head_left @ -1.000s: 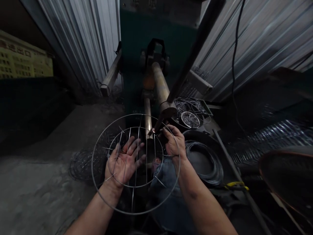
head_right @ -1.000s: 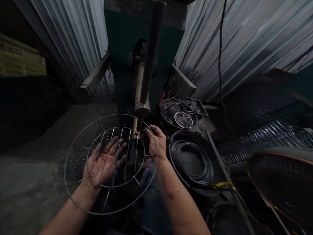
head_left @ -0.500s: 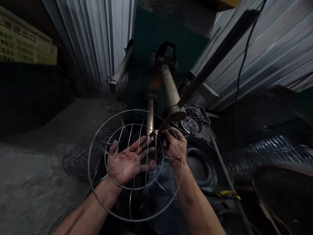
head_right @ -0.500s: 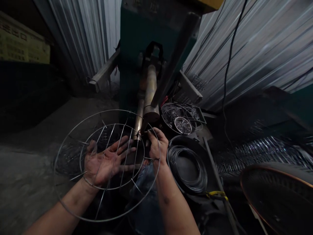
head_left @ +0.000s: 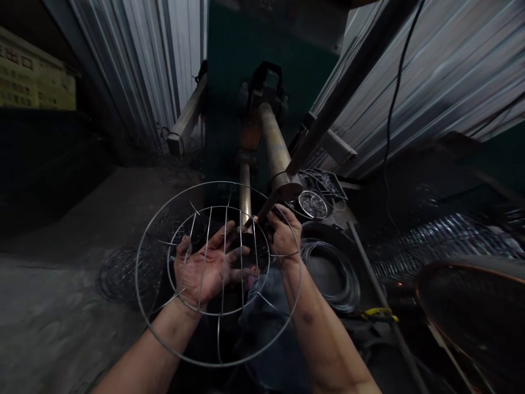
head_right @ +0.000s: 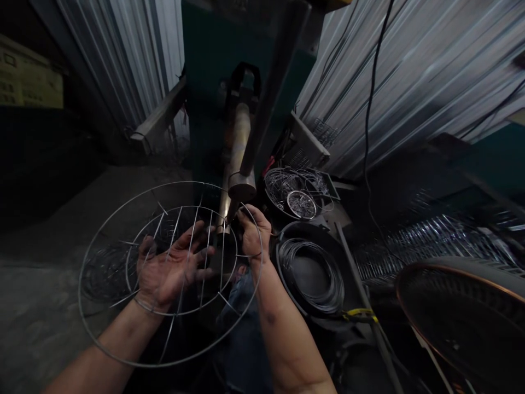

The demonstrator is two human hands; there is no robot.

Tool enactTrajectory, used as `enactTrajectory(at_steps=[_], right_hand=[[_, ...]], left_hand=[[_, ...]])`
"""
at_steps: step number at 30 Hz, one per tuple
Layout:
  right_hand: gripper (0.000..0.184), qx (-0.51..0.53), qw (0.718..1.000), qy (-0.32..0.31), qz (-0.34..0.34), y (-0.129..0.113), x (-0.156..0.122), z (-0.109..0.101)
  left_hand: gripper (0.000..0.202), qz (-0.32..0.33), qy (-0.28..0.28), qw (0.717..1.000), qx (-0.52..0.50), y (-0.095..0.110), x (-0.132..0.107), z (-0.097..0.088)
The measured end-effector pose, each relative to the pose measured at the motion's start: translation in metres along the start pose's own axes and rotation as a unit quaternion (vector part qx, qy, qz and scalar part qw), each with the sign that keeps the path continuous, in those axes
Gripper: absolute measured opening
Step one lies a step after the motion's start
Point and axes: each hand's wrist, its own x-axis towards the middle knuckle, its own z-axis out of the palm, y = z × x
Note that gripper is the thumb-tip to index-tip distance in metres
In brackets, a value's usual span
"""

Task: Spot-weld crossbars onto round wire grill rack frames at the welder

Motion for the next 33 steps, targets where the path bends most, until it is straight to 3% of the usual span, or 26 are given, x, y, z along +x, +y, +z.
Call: enactTrajectory(at_steps=[6,12,16,21,25,29,33], right_hand=[[0.022,-0.01,0.999,-0.017,-0.039,0.01,0.007,-0.006],[0.018,-0.01,0.998,-0.011,-0.059,0.007,0.009,-0.004],[0.023,-0.075,0.995,0.03,-0.061,0.0,0.003,-0.006],[0.025,-0.106,0.982,0.085,-0.127,0.003,0.0,-0.009],[0.019,-0.126,0.983,0.071,-0.115,0.006,-0.001,-0.007],[0.034,-0.096,0.991,0.069,-0.056,0.005,-0.005,-0.007],[0.032,-0.054,0.998,0.014,-0.02,0.005,-0.001,-0.007]], left_hand=[[0.081,-0.001,-0.015,1.0,0.013,0.004,0.001,-0.009],[0.079,-0.002,-0.022,1.0,-0.005,0.003,0.004,-0.005],[0.077,0.007,0.012,1.0,0.002,-0.002,0.001,-0.002],[0.078,0.011,0.044,0.998,0.042,-0.008,-0.001,-0.008],[0.076,0.015,0.035,0.998,0.04,-0.006,-0.002,-0.009],[0.076,0.001,0.05,0.998,0.042,-0.003,-0.006,-0.002],[0.079,0.0,0.031,0.999,0.033,0.002,-0.005,-0.002]])
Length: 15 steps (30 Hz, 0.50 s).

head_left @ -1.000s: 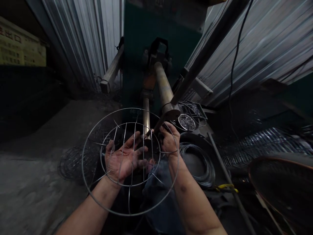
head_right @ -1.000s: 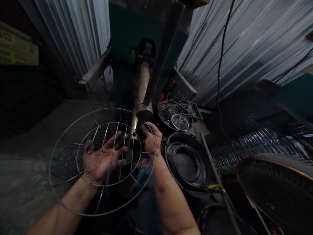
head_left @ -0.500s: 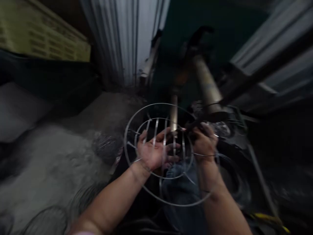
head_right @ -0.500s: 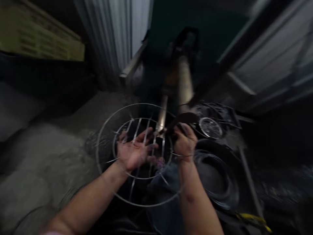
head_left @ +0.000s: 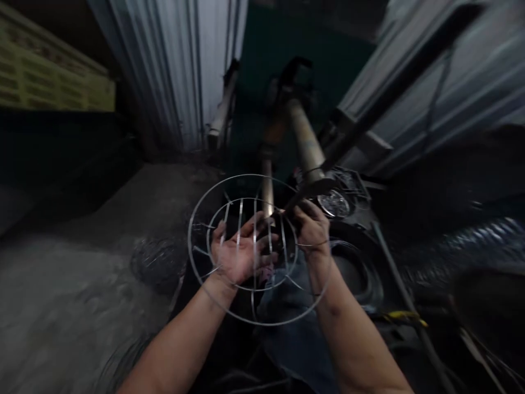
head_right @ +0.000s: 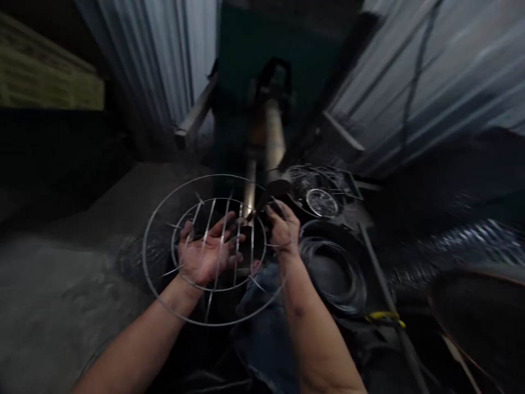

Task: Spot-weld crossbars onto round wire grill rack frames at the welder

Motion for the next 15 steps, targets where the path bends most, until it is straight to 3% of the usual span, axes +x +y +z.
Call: enactTrajectory(at_steps=[4,10,12,15], right_hand=[[0.029,0.036,0.999,-0.015,-0.004,0.005,0.006,0.001],[0.03,0.05,0.998,-0.02,0.014,-0.002,0.001,-0.004],[0.031,0.057,0.996,-0.051,0.051,-0.011,-0.008,-0.017],[0.036,0.053,0.979,-0.146,0.13,-0.024,-0.027,-0.042]], left_hand=[[0.084,0.001,-0.017,1.0,-0.013,0.002,0.004,0.0],[0.085,0.005,0.002,1.0,0.011,-0.001,0.005,0.003],[0.084,0.011,0.002,1.0,0.014,-0.001,0.004,0.003],[0.083,0.017,-0.004,1.0,0.015,-0.001,-0.001,0.004]])
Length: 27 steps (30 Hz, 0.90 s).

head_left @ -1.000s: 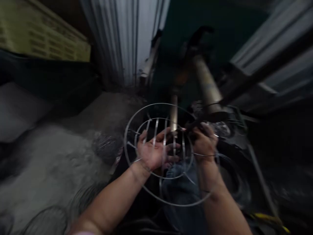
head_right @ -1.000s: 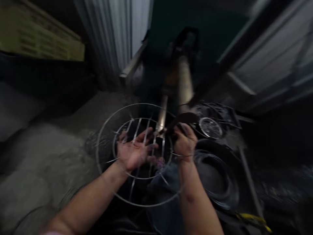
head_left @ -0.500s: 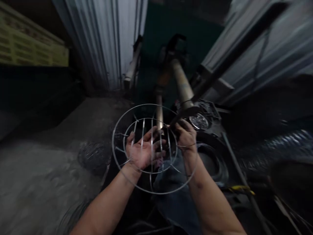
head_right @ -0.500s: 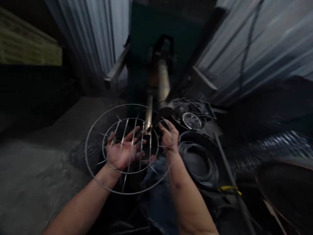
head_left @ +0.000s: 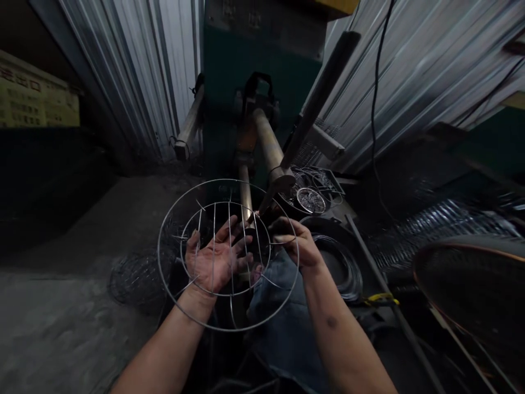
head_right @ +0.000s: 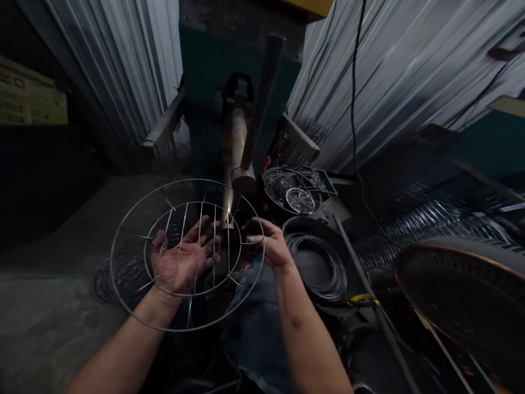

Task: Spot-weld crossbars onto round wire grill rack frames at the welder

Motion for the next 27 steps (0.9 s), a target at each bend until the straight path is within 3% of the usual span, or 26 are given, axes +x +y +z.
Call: enactTrajectory(at_steps=[2,5,7,10,17,23,27], right_hand=[[0.036,-0.005,0.999,-0.022,0.025,0.0,-0.015,-0.006],[0.025,0.003,0.999,0.047,-0.011,0.008,-0.022,-0.001],[0.022,0.015,0.994,0.096,-0.052,0.016,-0.018,0.009],[0.02,0.026,0.988,0.12,-0.097,0.023,-0.009,0.024],[0.025,0.055,0.967,0.21,-0.13,0.02,0.01,0.039],[0.029,0.056,0.975,0.182,-0.113,0.019,0.029,0.036],[0.024,0.056,0.975,0.162,-0.142,0.018,0.04,0.032]], left_hand=[[0.083,0.009,-0.006,1.0,0.001,0.0,-0.004,0.001],[0.085,0.033,-0.007,0.999,0.003,-0.001,-0.008,0.003],[0.086,0.047,-0.005,0.999,0.008,-0.002,-0.008,0.002],[0.087,0.06,-0.005,0.998,0.028,-0.002,-0.006,0.0],[0.081,0.078,-0.005,0.995,0.068,0.004,0.006,-0.007],[0.084,0.109,0.012,0.988,0.109,0.007,0.016,-0.009],[0.082,0.119,0.031,0.984,0.125,0.009,0.022,-0.006]])
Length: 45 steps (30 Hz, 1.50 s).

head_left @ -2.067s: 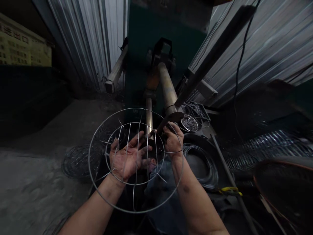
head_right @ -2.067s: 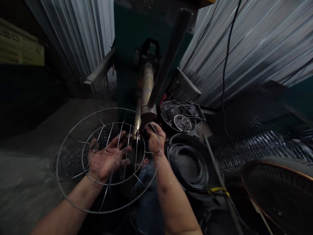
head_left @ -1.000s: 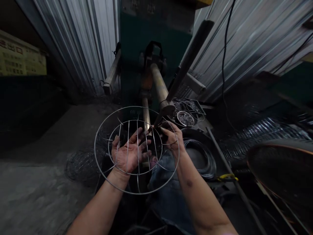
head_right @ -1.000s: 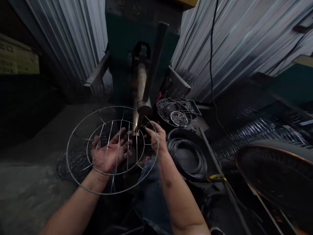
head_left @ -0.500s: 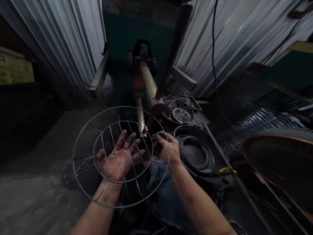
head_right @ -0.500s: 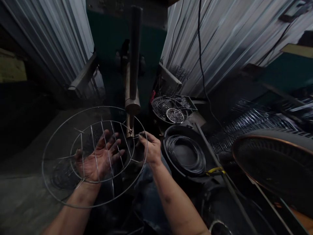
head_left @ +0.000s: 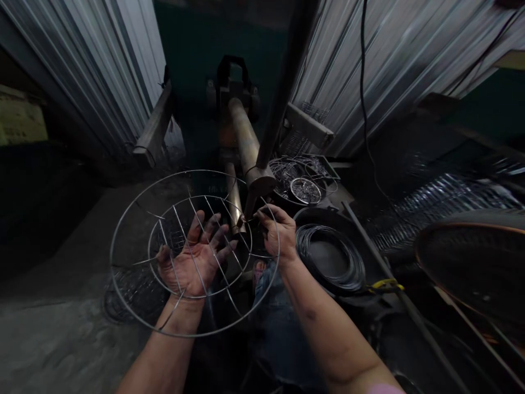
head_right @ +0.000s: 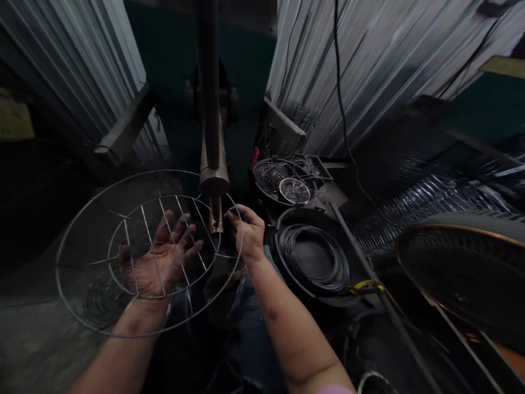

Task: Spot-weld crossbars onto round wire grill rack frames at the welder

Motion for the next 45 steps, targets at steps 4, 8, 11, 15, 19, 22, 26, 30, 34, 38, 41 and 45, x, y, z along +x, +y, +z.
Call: enactTrajectory(at_steps=[4,8,11,15,19,22,26,30,34,38,41,45], right_hand=[[0.019,0.004,0.999,-0.025,-0.036,0.005,0.007,0.001],[0.021,-0.01,0.999,-0.032,-0.033,0.006,0.01,0.003],[0.022,-0.038,0.998,-0.042,-0.017,0.001,0.005,-0.001],[0.021,-0.083,0.992,-0.095,-0.004,-0.01,-0.017,-0.025],[0.031,-0.09,0.982,-0.166,0.028,-0.018,-0.053,-0.047],[0.016,-0.103,0.986,-0.129,-0.007,-0.019,-0.07,-0.044],[0.015,-0.077,0.997,-0.017,0.008,-0.018,-0.06,-0.026],[0.02,-0.071,0.997,-0.008,-0.001,-0.013,-0.031,-0.014],[0.021,-0.085,0.996,-0.034,0.002,-0.007,-0.011,-0.003],[0.024,-0.092,0.994,-0.052,-0.006,-0.005,-0.002,0.006],[0.025,-0.103,0.993,-0.06,-0.016,-0.003,0.007,0.009],[0.022,-0.112,0.989,-0.088,-0.037,0.002,0.018,0.007]], left_hand=[[0.081,0.007,0.014,1.0,0.01,0.0,0.005,0.0],[0.081,-0.001,0.03,1.0,-0.007,-0.005,0.004,-0.005],[0.08,-0.01,0.051,0.998,-0.031,-0.009,0.003,-0.011],[0.062,-0.046,0.069,0.995,-0.056,-0.009,0.009,-0.024],[0.062,-0.084,0.034,0.995,-0.044,-0.003,0.018,-0.029],[0.081,-0.085,-0.012,0.996,-0.023,0.0,0.02,-0.023],[0.082,-0.069,-0.03,0.997,0.033,-0.004,0.007,-0.01],[0.072,0.005,-0.001,0.994,0.107,-0.012,-0.01,0.001],[0.067,0.06,0.053,0.988,0.132,-0.017,-0.016,0.008],[0.061,0.086,0.087,0.985,0.12,-0.02,-0.013,0.011],[0.061,0.095,0.091,0.986,0.106,-0.023,-0.009,0.012],[0.06,0.097,0.097,0.986,0.094,-0.026,-0.006,0.012]])
